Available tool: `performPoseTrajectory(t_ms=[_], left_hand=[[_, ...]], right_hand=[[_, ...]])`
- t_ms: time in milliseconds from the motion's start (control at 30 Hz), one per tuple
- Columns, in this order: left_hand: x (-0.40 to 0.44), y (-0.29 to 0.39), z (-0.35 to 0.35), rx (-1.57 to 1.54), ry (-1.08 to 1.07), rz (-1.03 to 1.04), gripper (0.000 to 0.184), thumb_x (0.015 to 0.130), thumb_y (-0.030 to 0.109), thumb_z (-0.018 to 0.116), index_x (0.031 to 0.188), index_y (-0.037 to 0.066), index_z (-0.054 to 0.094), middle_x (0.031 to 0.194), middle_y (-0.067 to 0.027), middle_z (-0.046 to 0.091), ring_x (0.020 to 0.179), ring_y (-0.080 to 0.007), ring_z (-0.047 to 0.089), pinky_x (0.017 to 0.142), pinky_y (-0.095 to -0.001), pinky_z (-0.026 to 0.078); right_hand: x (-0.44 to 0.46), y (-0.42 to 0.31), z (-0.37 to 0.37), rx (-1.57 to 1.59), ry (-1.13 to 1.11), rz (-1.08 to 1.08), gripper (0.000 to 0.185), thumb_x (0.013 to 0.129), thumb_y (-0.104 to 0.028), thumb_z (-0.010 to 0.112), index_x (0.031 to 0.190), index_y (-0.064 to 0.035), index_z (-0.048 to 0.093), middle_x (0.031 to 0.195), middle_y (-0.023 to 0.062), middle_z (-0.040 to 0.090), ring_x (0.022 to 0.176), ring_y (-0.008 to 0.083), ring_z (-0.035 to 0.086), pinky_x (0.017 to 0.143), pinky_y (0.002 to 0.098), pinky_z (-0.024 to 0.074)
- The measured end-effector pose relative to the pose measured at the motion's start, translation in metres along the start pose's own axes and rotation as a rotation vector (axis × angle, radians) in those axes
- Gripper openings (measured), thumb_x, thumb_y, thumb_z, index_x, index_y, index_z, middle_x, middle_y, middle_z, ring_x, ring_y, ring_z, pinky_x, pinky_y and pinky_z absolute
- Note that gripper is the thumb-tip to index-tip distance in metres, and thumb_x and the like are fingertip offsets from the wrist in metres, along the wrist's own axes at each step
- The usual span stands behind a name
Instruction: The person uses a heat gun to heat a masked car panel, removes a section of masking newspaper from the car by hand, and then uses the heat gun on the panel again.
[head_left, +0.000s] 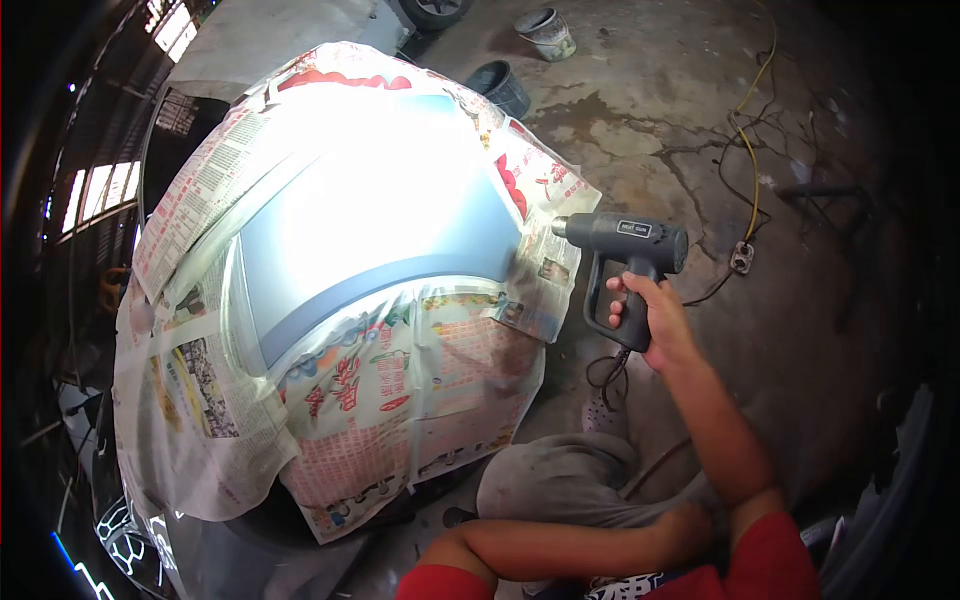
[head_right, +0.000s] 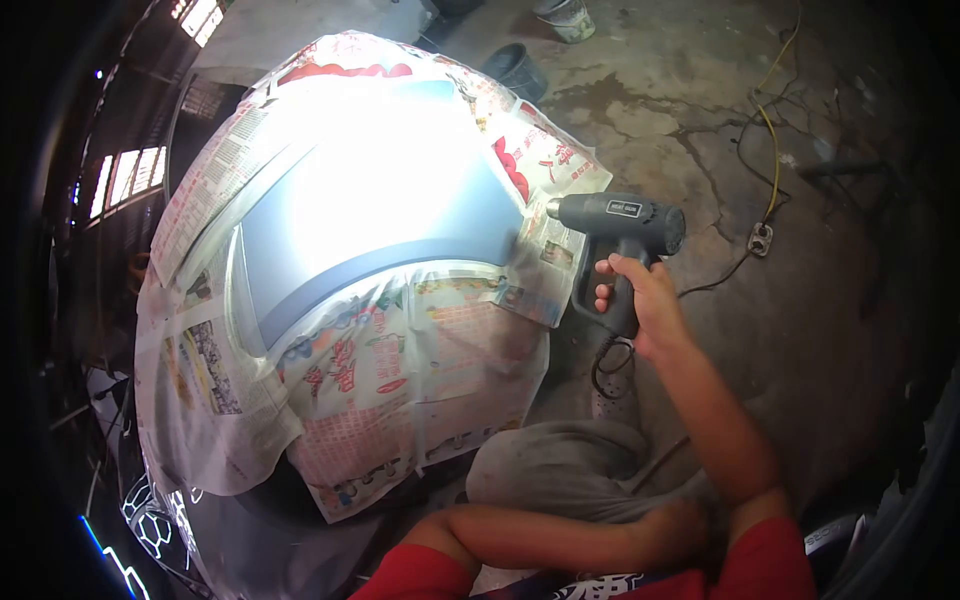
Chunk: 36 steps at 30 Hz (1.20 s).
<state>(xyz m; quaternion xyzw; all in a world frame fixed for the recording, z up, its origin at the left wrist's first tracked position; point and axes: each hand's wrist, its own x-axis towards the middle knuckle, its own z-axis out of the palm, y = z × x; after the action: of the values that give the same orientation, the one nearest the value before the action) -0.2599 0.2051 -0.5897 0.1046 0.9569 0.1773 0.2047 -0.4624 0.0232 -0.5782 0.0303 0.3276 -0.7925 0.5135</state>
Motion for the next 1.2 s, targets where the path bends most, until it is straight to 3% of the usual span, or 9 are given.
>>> performPoseTrajectory(t_ms=[167,267,467,567,667,933,1100,1200], left_hand=[[0.001,-0.005,0.004,-0.013,0.047,0.061,0.044,0.081,0.054,0.062,0.06,0.016,0.068,0.056,-0.0046,0.06,0.053,-0.0195,0.06,0.053,-0.0378,0.043],[-0.001,-0.007,-0.002,0.095,0.14,0.009,0.04,0.079,0.05,0.064,0.06,0.016,0.068,0.056,-0.004,0.06,0.053,-0.0186,0.059,0.051,-0.0368,0.041],[0.007,-0.026,-0.017,0.155,0.122,-0.008,0.023,0.076,0.037,0.065,0.069,0.016,0.07,0.069,-0.0031,0.064,0.068,-0.0184,0.062,0.056,-0.034,0.043],[0.017,-0.034,-0.001,0.168,0.152,-0.148,0.017,0.078,0.03,0.064,0.072,0.015,0.07,0.076,-0.0038,0.066,0.075,-0.0182,0.063,0.058,-0.0334,0.044],[0.015,-0.046,-0.026,0.185,0.16,-0.084,0.013,0.079,0.024,0.062,0.073,0.014,0.07,0.076,-0.0037,0.066,0.074,-0.0182,0.064,0.059,-0.0336,0.045],[0.017,-0.061,-0.05,0.116,0.123,-0.101,0.014,0.082,0.02,0.062,0.082,0.011,0.073,0.08,-0.0068,0.07,0.077,-0.0207,0.067,0.059,-0.0353,0.049],[0.021,-0.069,-0.062,0.065,0.07,-0.153,0.015,0.083,0.018,0.061,0.086,0.01,0.074,0.085,-0.0094,0.073,0.081,-0.0231,0.07,0.063,-0.0367,0.054],[0.024,-0.077,-0.058,0.026,0.117,-0.151,0.016,0.084,0.017,0.061,0.088,0.009,0.074,0.087,-0.0104,0.073,0.083,-0.0253,0.071,0.067,-0.038,0.055]], right_hand=[[-0.006,-0.02,-0.004,-0.143,-0.121,0.169,0.026,0.092,-0.012,0.063,0.113,-0.0054,0.049,0.098,0.0132,0.066,0.063,0.0165,0.062,0.054,0.0335,0.0552],[-0.008,-0.027,0.0,-0.205,-0.145,0.135,0.027,0.092,-0.012,0.064,0.114,-0.004,0.05,0.098,0.0117,0.066,0.065,0.0171,0.064,0.054,0.0328,0.0555],[0.001,-0.03,0.012,-0.208,-0.034,-0.098,0.031,0.091,-0.015,0.066,0.115,-0.0037,0.05,0.1,0.0115,0.066,0.064,0.0167,0.065,0.055,0.0308,0.0552],[-0.007,-0.044,0.018,-0.3,-0.219,-0.079,0.035,0.089,-0.016,0.067,0.116,-0.0022,0.05,0.102,0.0119,0.066,0.061,0.0165,0.064,0.055,0.0304,0.0553],[-0.017,-0.055,0.029,-0.391,-0.3,-0.053,0.037,0.088,-0.016,0.068,0.116,-0.0009,0.05,0.103,0.0135,0.066,0.059,0.0165,0.063,0.055,0.0306,0.0551],[-0.006,-0.063,0.044,-0.441,-0.144,-0.238,0.034,0.087,-0.014,0.067,0.114,-0.0003,0.051,0.101,0.0135,0.066,0.06,0.0156,0.063,0.055,0.0301,0.0538],[-0.007,-0.093,0.047,-0.593,-0.262,-0.141,0.034,0.088,-0.014,0.066,0.116,-0.0003,0.053,0.1,0.0127,0.067,0.062,0.014,0.063,0.055,0.0297,0.0539],[0.007,-0.098,0.062,-0.602,-0.232,-0.262,0.033,0.088,-0.014,0.065,0.115,-0.0002,0.053,0.099,0.0123,0.067,0.062,0.0138,0.062,0.055,0.0294,0.0537]])
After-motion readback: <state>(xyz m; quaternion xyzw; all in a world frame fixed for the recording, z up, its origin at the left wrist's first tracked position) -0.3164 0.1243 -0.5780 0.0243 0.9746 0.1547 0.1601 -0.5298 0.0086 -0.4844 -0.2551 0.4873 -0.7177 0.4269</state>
